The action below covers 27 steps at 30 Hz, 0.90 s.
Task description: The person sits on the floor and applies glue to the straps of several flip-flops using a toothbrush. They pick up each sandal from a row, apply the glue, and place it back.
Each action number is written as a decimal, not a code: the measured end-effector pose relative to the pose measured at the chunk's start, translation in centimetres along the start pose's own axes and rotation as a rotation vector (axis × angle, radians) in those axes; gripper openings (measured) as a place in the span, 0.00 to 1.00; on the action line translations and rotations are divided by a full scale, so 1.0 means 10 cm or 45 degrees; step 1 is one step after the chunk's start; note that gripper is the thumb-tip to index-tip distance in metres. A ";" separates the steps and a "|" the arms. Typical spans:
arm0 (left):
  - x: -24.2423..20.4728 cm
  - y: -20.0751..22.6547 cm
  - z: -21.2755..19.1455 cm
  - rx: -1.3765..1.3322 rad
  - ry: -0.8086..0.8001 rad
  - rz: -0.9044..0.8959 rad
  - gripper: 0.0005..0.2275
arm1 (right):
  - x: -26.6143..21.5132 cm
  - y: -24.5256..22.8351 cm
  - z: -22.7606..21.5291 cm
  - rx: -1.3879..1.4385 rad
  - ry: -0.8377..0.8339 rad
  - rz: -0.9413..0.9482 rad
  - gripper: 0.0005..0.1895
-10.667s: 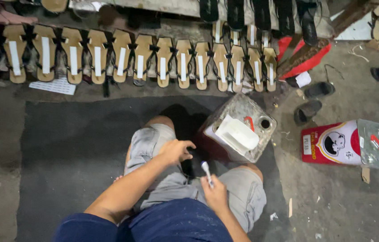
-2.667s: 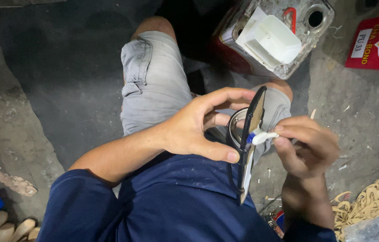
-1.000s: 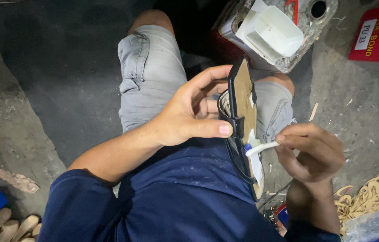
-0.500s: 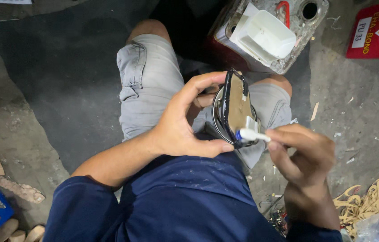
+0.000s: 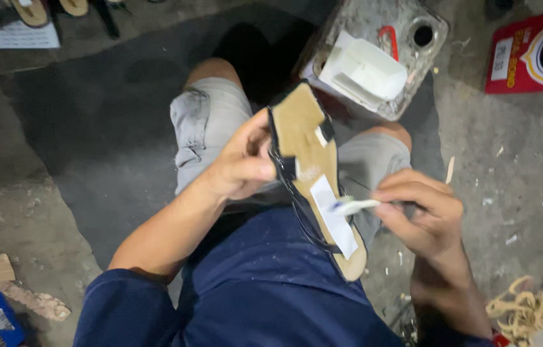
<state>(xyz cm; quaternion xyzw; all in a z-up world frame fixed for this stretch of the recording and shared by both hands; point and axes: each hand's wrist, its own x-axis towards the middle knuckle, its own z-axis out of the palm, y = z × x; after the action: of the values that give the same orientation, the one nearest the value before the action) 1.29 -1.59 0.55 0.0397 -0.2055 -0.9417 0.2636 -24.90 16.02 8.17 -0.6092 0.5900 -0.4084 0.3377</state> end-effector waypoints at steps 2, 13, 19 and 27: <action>0.05 0.10 -0.06 -0.033 -0.014 0.062 0.40 | -0.15 0.12 0.10 0.272 0.094 0.300 0.13; 0.32 -0.31 -0.20 0.089 0.207 0.260 0.33 | -0.23 0.56 0.73 1.191 0.384 0.552 0.18; 0.24 -0.46 -0.29 0.151 -0.214 0.132 0.34 | -0.17 0.54 0.92 1.186 0.399 0.653 0.18; 0.02 -0.35 -0.39 0.109 0.167 -0.005 0.24 | 0.24 0.70 0.33 -0.029 0.579 0.359 0.11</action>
<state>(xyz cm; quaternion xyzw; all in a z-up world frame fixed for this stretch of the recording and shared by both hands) 0.19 -0.44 -4.45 0.1130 -0.2277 -0.9279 0.2728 -25.07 12.90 0.73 -0.4172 0.7343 -0.4771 0.2432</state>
